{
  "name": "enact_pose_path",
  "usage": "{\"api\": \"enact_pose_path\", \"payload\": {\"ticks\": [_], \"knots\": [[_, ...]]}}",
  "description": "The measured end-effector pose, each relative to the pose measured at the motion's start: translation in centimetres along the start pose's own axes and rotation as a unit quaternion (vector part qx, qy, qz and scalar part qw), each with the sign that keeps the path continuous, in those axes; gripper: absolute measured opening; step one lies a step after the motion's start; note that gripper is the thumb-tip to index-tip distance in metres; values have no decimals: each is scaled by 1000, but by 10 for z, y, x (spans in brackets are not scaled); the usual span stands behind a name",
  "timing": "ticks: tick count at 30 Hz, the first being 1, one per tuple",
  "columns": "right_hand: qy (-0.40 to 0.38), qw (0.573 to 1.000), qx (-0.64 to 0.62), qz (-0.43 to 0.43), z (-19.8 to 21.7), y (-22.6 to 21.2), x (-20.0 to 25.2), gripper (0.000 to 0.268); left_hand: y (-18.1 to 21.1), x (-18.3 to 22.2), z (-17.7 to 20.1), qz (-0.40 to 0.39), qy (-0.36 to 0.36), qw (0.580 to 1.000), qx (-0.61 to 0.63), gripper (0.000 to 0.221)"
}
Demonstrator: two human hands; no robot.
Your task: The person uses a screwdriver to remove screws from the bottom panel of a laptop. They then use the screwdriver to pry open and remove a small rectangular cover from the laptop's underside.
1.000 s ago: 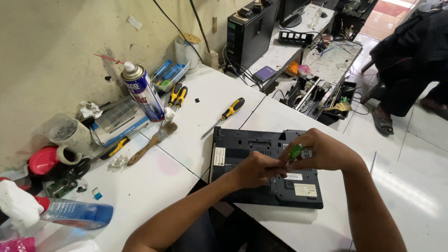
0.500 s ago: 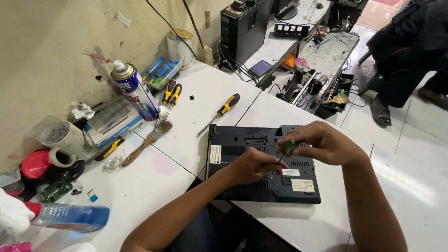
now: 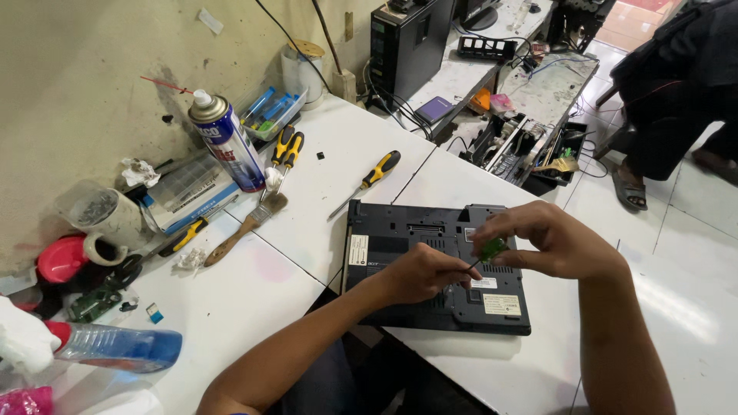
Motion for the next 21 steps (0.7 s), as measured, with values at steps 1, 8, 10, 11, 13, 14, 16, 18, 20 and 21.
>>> {"api": "enact_pose_path", "payload": {"ticks": [1, 8, 10, 11, 13, 14, 16, 18, 20, 21], "knots": [[1, 1000, 0, 0, 1, -5, 0, 35, -1, 1, 0, 0, -1, 1000, 0, 19], [1, 1000, 24, -4, 4, -13, -1, 28, 3, 0, 4, 21, -39, 999, -6, 21], [10, 999, 36, -6, 3, -9, 0, 26, 5, -1, 4, 28, -43, 999, -2, 22], [26, 999, 18, -2, 1, -8, 0, 24, 5, -1, 2, 28, -37, 999, -3, 22], [43, 999, -1, 2, 0, -6, 1, 22, 5, -2, 2, 28, -32, 999, -3, 22], [49, 999, -3, -11, 0, -5, 1, 19, 6, -3, 2, 30, -33, 999, -2, 21], [56, 998, -6, -24, -2, -9, 1, 16, 7, -4, 3, 32, -35, 999, 0, 21], [78, 996, 19, -31, -4, -17, 1, 29, 10, -6, 5, 34, -35, 999, 0, 19], [68, 998, 15, -7, -1, -20, 2, 28, 3, -2, 4, 34, -45, 998, 2, 22], [56, 998, 12, 19, 0, -22, 2, 28, -1, 0, 4, 34, -54, 998, 2, 24]]}}
Point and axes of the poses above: each hand's wrist, its own x-axis away from the middle knuckle, its own z-axis out of the back of the hand, y = z × x, the point moved 1 cm from there along -x, towards the middle knuckle, and after that the axes turned 10 degrees about -z, right-handed, at the moved point
